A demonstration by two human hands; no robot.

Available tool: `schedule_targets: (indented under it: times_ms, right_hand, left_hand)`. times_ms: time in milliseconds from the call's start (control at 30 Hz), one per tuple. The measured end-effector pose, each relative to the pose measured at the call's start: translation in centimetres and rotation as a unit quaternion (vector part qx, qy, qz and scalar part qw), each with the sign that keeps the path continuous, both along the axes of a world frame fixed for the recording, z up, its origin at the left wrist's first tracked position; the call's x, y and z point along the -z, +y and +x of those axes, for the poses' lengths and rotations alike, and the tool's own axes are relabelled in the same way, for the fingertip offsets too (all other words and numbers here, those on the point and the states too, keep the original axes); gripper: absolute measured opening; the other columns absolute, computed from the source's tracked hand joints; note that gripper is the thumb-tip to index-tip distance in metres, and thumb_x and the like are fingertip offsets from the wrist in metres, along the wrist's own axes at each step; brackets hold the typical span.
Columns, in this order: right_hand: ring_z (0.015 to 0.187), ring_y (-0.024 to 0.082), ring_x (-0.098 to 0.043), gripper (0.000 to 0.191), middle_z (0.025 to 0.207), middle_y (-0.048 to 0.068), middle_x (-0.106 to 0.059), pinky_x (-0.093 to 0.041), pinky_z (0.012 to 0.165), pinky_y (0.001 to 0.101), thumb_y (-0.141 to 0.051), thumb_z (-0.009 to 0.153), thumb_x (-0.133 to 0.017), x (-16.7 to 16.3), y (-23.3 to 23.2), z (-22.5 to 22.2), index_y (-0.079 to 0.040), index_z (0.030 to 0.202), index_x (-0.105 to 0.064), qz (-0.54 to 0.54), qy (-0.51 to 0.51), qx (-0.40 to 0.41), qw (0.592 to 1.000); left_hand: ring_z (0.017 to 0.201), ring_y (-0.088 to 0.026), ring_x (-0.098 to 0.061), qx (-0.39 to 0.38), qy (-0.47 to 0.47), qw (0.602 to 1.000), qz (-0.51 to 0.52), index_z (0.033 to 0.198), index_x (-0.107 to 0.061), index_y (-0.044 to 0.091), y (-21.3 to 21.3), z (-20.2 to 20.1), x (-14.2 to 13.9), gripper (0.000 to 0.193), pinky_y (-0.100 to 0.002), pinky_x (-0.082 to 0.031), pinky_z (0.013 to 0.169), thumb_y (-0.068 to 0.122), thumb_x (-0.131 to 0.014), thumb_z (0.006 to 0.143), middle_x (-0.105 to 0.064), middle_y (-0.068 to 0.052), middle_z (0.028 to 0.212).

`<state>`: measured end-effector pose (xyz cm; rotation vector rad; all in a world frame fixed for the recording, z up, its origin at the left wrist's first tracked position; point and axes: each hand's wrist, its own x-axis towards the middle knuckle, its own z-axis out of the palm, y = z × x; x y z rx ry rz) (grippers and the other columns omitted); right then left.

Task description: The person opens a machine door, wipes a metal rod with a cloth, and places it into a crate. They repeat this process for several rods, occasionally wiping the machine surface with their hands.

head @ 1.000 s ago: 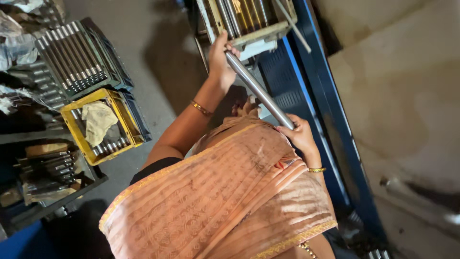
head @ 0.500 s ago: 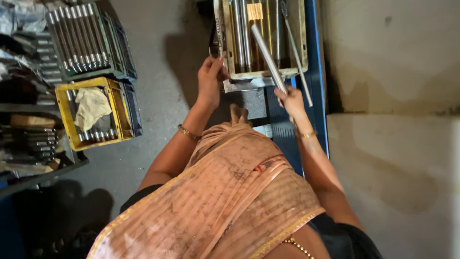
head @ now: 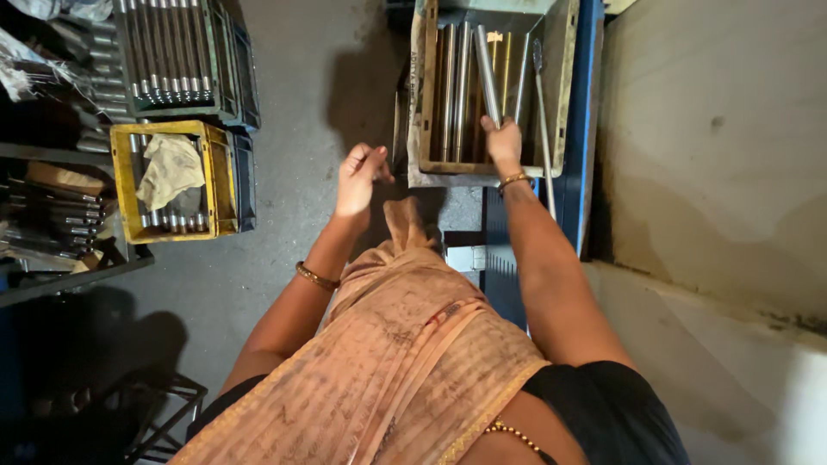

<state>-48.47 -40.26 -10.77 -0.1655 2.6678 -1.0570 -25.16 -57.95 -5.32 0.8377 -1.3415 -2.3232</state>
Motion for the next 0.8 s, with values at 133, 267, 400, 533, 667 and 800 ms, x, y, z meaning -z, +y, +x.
schedule_targets:
  times_ms: [133, 267, 400, 533, 667, 800]
  right_hand:
    - [0.105, 0.047, -0.067, 0.060, 0.108, 0.031, -0.070, -0.054, 0.089, 0.0502, -0.035, 0.091, -0.077, 1.2, 0.4, 0.5, 0.006, 0.130, -0.054, 0.047, 0.019, -0.089, 0.995]
    - [0.112, 0.045, -0.066, 0.064, 0.119, 0.030, -0.068, -0.054, 0.095, 0.0488, -0.030, 0.084, -0.080, 1.7, 0.2, 1.0, 0.003, 0.131, -0.051, 0.161, -0.023, -0.164, 0.973]
    - [0.113, 0.045, -0.064, 0.074, 0.123, 0.029, -0.065, -0.053, 0.095, 0.0500, -0.025, 0.079, -0.083, 1.4, -0.3, 0.8, 0.002, 0.136, -0.044, 0.194, -0.069, -0.151, 0.967]
    - [0.115, 0.043, -0.065, 0.070, 0.123, 0.026, -0.067, -0.054, 0.096, 0.0501, -0.022, 0.079, -0.083, 1.1, -0.3, 1.0, 0.000, 0.135, -0.047, 0.196, -0.079, -0.142, 0.967]
    - [0.108, 0.041, -0.067, 0.050, 0.119, 0.025, -0.068, -0.056, 0.093, 0.0462, -0.014, 0.086, -0.076, 1.5, -0.2, 1.5, -0.001, 0.129, -0.054, 0.176, -0.039, -0.140, 0.974]
    - [0.099, 0.037, -0.071, 0.031, 0.114, 0.023, -0.070, -0.058, 0.088, 0.0417, -0.003, 0.094, -0.065, 1.6, -0.1, 1.8, -0.004, 0.125, -0.062, 0.101, 0.044, -0.110, 0.988]
  left_hand:
    - [0.061, -0.011, -0.057, 0.009, 0.000, 1.000, -0.022, 0.077, -0.054, 0.012, 0.3, -0.5, 1.7, 0.027, -0.027, -0.050, 0.063, 0.017, -0.066, 0.101, -0.060, -0.001, 0.067]
    - [0.063, -0.012, -0.058, 0.022, 0.008, 0.999, -0.046, 0.079, -0.055, 0.011, 0.8, -0.8, 2.7, 0.026, -0.027, -0.050, 0.068, 0.015, -0.068, 0.102, -0.062, -0.002, 0.068]
    - [0.062, -0.011, -0.059, 0.039, -0.010, 0.998, -0.039, 0.078, -0.056, 0.011, 1.5, -1.4, 2.6, 0.026, -0.027, -0.050, 0.063, 0.016, -0.067, 0.100, -0.062, -0.001, 0.067]
    - [0.061, -0.011, -0.059, 0.055, -0.012, 0.998, -0.029, 0.077, -0.055, 0.010, 1.8, -1.6, 2.0, 0.026, -0.028, -0.050, 0.062, 0.015, -0.067, 0.100, -0.061, -0.002, 0.066]
    - [0.059, -0.011, -0.057, 0.063, -0.005, 0.998, -0.023, 0.077, -0.054, 0.010, 1.9, -1.7, 1.6, 0.027, -0.028, -0.049, 0.060, 0.015, -0.065, 0.101, -0.060, -0.002, 0.064]
    - [0.061, -0.011, -0.058, 0.082, -0.003, 0.996, -0.033, 0.080, -0.054, 0.010, 2.0, -1.8, 1.4, 0.025, -0.027, -0.049, 0.062, 0.016, -0.063, 0.102, -0.061, -0.002, 0.067]
